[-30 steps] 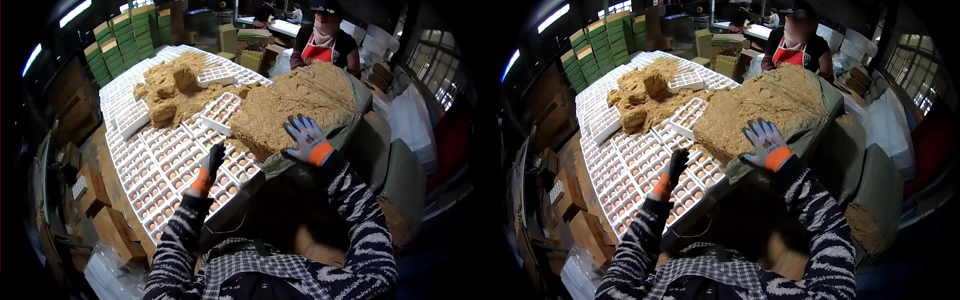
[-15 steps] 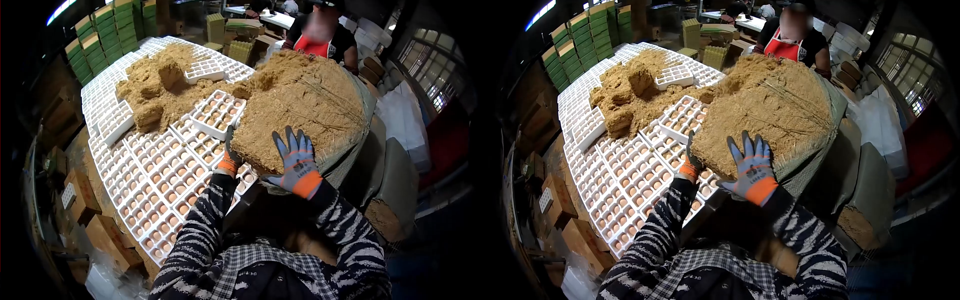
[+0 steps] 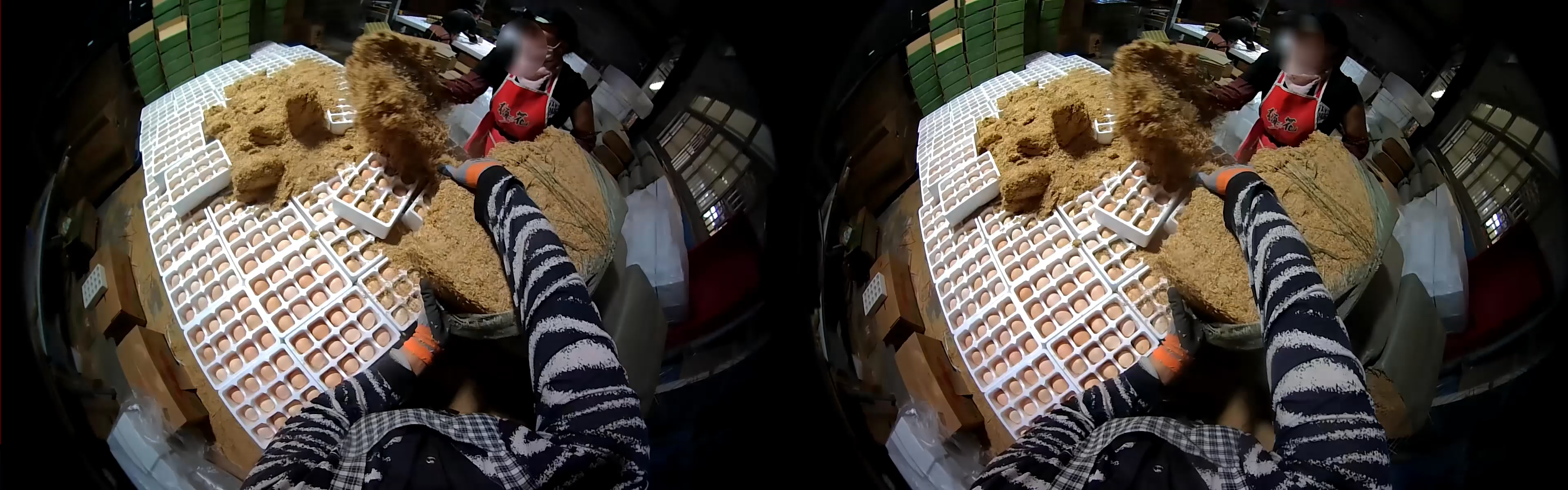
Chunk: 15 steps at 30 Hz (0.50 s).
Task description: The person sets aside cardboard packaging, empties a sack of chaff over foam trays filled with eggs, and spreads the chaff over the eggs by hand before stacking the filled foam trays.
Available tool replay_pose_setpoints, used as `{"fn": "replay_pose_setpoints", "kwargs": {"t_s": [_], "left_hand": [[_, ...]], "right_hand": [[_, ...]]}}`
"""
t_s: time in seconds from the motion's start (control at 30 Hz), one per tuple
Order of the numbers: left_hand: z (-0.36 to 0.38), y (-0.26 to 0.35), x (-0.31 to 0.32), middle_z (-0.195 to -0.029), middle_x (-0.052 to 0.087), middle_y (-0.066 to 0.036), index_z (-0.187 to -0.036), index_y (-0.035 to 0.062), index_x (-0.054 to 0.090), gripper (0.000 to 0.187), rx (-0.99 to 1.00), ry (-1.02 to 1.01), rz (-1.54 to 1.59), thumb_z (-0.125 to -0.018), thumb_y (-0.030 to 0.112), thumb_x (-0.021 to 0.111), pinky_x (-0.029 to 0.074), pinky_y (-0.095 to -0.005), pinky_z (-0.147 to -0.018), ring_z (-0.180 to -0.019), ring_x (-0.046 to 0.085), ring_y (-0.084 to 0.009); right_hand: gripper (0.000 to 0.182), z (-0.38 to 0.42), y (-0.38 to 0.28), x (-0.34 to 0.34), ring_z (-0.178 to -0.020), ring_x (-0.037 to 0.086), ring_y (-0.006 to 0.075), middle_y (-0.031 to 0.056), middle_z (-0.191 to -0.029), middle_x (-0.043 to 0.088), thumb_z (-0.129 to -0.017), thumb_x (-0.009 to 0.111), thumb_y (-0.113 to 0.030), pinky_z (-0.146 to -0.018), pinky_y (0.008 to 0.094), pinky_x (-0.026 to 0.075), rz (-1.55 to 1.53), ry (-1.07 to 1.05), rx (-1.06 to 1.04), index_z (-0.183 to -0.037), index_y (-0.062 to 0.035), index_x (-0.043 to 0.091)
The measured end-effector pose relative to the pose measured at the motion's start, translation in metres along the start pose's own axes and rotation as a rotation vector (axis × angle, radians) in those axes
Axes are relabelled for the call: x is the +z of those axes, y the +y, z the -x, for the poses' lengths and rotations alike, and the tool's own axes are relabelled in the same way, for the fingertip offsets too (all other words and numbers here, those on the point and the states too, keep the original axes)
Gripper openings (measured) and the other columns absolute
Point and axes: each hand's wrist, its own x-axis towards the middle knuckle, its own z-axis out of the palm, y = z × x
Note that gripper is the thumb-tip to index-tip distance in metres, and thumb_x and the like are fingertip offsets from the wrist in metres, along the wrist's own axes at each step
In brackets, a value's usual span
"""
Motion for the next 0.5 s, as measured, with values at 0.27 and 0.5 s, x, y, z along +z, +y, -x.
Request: {"fn": "replay_pose_setpoints", "kwargs": {"t_s": [0.27, 0.5], "left_hand": [[-0.051, 0.123, -0.017, -0.141, 0.045, -0.01, -0.142, -0.0007, 0.037, 0.058, -1.125, -0.145, 0.775, -0.098, 0.035, 0.052, 0.036, -0.0283, -0.106, -0.127, 0.045, -0.0165], [0.01, 0.125, -0.003, -0.122, 0.058, -0.014, -0.128, -0.0064, 0.049, 0.063, -0.861, -0.14, 0.631, -0.089, 0.04, 0.065, 0.05, -0.0292, -0.087, -0.102, 0.061, -0.0185]], "right_hand": [[0.09, 0.025, 0.003, 0.008, -0.124, 0.049, 0.0356, 0.019, -0.134, 0.052, -0.087, 0.017, -0.075, -0.105, 0.0437, 0.032, -0.022, -0.084, -0.124, -0.13, -0.0054, 0.056], [0.092, 0.12, 0.022, -0.003, -0.124, 0.046, 0.0421, 0.0281, -0.133, 0.049, -0.086, 0.02, -0.078, -0.104, 0.0461, 0.032, -0.176, 0.133, -0.438, -0.131, -0.0055, 0.053]]}}
